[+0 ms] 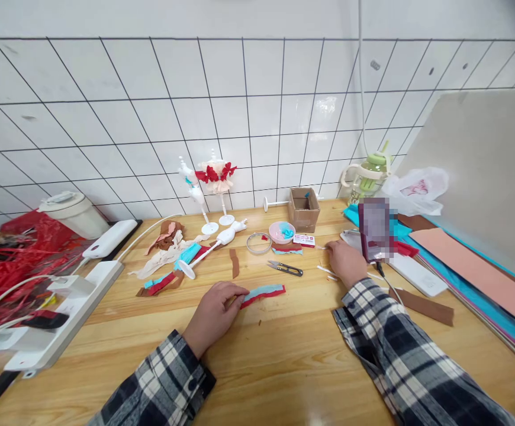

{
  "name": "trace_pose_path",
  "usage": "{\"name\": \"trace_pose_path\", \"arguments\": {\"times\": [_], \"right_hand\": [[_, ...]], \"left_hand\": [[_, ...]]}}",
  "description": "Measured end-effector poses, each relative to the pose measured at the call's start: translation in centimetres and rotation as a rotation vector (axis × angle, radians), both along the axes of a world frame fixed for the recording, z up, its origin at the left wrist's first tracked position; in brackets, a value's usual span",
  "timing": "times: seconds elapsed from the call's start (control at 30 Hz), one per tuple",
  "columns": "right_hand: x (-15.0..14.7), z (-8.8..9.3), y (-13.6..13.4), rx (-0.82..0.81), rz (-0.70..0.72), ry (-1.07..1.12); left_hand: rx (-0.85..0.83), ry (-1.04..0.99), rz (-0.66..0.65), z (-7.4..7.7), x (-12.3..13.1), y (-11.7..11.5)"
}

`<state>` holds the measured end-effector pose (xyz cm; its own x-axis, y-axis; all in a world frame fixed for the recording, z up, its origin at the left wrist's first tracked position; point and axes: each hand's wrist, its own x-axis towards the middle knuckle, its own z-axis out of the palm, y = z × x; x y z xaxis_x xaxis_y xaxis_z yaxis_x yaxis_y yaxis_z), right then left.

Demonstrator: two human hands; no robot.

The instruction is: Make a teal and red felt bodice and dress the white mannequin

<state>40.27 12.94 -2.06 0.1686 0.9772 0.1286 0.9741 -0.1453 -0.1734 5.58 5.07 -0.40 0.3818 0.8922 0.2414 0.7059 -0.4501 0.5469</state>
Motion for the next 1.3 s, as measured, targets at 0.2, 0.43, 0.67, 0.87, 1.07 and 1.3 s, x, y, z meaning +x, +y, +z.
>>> {"name": "trace_pose_path", "arguments": {"times": [0.2, 0.43, 0.67, 0.87, 1.07, 1.3], "right_hand": [[1.1, 0.1, 0.5, 0.018, -0.026, 0.075], [1.5, 0.1, -0.5, 0.037, 0.049, -0.032], [1.1, 0.1, -0.2, -0.034, 0.034, -0.074], [0.8, 0.5, -0.3, 0.055, 0.0, 0.003], [1.2, -0.6, 0.2, 0.06, 0.168, 0.073], [0.2, 1.3, -0.4, 0.175, 0.064, 0.186]], "left_hand": [[0.015, -0.002, 0.008, 0.0, 0.0, -0.2], [0.005, 0.0, 0.004, -0.1, 0.0, -0.1], [0.003, -0.001, 0.004, -0.3, 0.1, -0.2], [0.01, 0.0, 0.014, -0.1, -0.1, -0.2], [0.006, -0.008, 0.021, -0.2, -0.3, 0.0], [-0.037, -0.038, 0.021, -0.3, -0.2, 0.3]]}}
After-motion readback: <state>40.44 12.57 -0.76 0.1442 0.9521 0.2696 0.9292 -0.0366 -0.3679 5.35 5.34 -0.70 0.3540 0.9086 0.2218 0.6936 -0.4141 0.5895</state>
